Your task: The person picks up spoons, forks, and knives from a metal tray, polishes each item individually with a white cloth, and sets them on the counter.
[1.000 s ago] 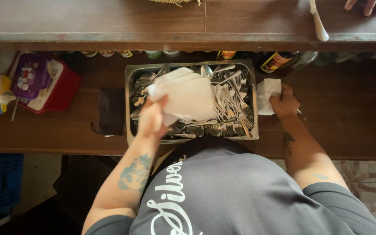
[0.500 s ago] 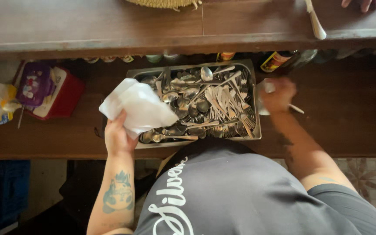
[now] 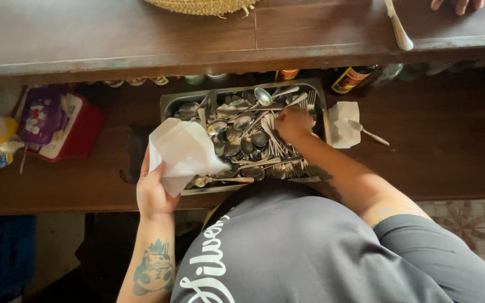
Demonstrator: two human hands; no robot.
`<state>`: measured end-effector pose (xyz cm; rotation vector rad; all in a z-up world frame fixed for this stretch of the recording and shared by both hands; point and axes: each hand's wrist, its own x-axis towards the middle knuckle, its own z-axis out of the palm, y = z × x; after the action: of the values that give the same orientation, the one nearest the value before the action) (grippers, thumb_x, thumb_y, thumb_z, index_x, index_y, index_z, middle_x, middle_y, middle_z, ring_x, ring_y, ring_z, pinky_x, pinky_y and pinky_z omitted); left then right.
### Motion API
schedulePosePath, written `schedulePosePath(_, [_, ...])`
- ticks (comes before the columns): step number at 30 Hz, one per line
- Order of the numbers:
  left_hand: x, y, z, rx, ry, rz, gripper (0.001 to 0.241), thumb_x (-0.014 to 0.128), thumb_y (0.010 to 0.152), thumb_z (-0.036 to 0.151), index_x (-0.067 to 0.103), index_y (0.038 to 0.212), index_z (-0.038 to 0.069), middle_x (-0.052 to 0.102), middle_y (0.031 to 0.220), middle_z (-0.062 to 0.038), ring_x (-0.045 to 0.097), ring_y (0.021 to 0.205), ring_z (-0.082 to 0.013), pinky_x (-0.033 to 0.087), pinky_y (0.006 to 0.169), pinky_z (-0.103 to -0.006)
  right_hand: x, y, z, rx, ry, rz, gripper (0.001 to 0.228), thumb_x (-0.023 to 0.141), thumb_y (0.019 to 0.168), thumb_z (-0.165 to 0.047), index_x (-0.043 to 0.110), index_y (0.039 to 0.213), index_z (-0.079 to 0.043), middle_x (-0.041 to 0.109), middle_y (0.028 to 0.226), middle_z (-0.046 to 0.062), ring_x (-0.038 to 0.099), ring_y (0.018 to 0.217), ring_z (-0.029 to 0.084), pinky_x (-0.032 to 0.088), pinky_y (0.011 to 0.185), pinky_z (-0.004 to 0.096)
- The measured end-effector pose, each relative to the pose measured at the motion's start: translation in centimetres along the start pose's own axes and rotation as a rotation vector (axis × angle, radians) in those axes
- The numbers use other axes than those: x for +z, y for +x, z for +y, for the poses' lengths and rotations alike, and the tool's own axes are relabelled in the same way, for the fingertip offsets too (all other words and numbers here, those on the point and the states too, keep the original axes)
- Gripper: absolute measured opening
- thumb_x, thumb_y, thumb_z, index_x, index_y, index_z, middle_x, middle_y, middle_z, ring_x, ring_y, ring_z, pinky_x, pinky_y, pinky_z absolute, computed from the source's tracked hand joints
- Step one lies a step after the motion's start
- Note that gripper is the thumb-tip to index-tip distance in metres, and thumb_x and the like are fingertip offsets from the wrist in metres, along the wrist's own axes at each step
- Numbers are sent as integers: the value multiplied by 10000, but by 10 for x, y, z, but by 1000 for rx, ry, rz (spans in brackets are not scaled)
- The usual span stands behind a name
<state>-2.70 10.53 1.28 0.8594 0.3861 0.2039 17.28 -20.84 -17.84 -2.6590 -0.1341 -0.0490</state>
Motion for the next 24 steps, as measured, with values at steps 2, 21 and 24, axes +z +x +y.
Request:
schedulePosePath(2, [0, -2, -2, -15, -3, 37, 574, 465, 978, 60, 415, 1550, 56, 546, 1498, -165, 565, 1348, -339, 513, 1085, -487, 9, 10, 24, -15, 32, -6, 200, 737, 822, -336, 783, 879, -149, 720, 1003, 120, 684, 926, 387, 542, 818, 525])
schedulePosePath(21, [4, 19, -21, -100, -49, 14, 485, 484, 1002, 53, 447, 1483, 9, 576, 1410, -185, 589, 1287, -359, 519, 1061, -510, -90, -35, 71, -305, -115, -266, 451, 678, 829, -130, 718, 1253, -278, 635, 1120, 133, 635, 1067, 358, 534, 889, 471])
schedulePosePath(24, [-1, 17, -21, -123, -47, 47, 496, 501, 972, 50, 461, 1466, 40, 593, 1380, -162, 606, 1253, -345, 534, 1020, -508, -88, -34, 57, -376, -133, -449, 490, 656, 790, -89, 717, 1228, -300, 617, 1081, 141, 638, 1040, 345, 526, 868, 460])
